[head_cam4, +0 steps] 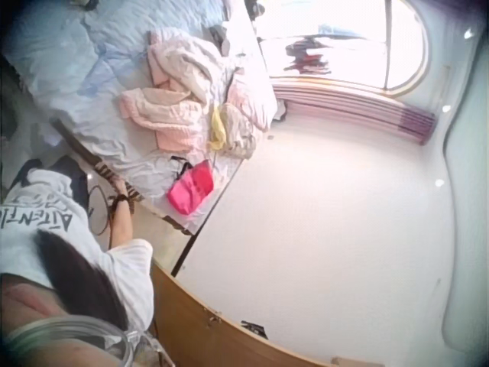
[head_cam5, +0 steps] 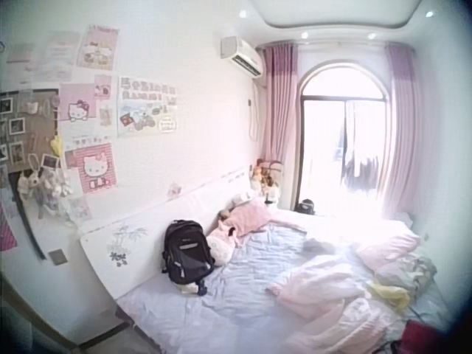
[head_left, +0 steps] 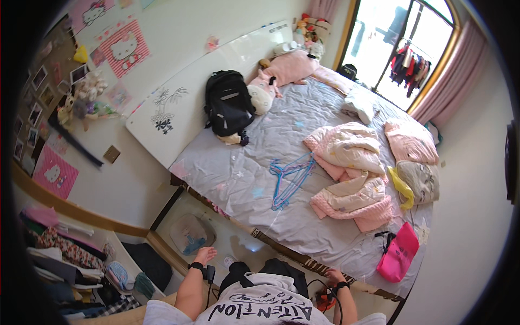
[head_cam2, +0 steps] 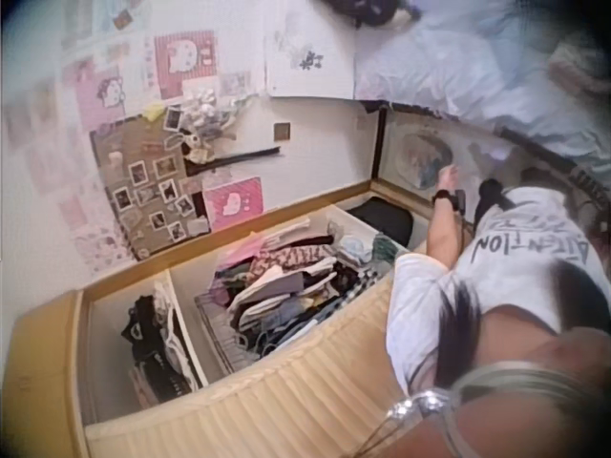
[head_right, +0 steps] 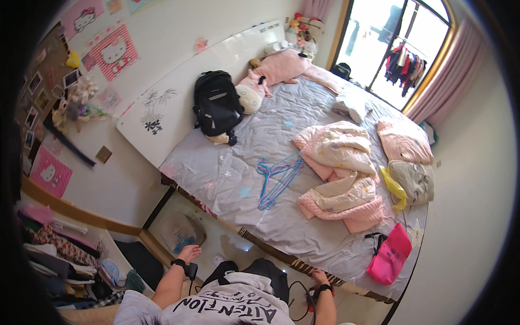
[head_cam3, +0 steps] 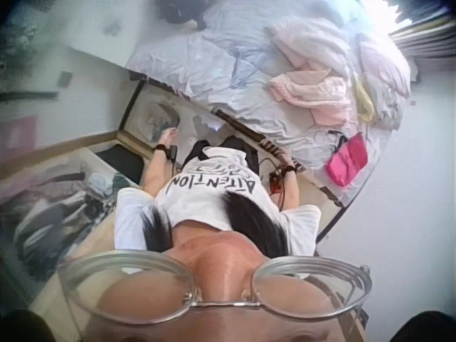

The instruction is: The person picks up keys, a patterned storage box, and various accessory pouches from a bed and places them into an open wardrobe.

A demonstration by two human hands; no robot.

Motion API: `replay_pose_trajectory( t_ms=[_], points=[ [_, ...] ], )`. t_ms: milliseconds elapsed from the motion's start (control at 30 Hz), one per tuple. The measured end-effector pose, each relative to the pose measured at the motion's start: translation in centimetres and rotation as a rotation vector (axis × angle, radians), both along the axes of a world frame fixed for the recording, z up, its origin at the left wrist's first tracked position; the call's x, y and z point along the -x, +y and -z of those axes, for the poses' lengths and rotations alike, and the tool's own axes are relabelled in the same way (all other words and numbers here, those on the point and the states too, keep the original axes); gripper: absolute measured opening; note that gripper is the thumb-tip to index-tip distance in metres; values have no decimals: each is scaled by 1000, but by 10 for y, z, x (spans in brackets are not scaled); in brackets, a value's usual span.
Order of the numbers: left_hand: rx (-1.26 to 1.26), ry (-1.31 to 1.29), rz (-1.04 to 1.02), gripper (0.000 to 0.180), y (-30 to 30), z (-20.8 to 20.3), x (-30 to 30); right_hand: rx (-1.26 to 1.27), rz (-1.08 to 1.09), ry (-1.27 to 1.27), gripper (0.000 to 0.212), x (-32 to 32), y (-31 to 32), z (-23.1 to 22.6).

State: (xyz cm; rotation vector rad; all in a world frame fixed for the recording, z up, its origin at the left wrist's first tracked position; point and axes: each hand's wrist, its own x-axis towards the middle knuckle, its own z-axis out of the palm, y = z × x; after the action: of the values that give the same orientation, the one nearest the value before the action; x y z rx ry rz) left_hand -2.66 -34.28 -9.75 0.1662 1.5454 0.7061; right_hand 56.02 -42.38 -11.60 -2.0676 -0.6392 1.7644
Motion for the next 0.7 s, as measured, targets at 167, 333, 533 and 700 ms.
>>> replay_pose_trajectory(
  t_ms=[167,333,533,700],
  points=[
    [17,8,101,20,24,2,-27,-10,308,398,18,-22,-74,30],
    [33,-3,168,23,42,9,-49,133,317,116,18,-3,-71,-8],
    [51,31,276,19,68,3,-92,37,307,64,19,-26,-58,-12],
    [6,57,343,18,82,-1,-121,-79,365,131,17,-60,-73,27]
  ],
)
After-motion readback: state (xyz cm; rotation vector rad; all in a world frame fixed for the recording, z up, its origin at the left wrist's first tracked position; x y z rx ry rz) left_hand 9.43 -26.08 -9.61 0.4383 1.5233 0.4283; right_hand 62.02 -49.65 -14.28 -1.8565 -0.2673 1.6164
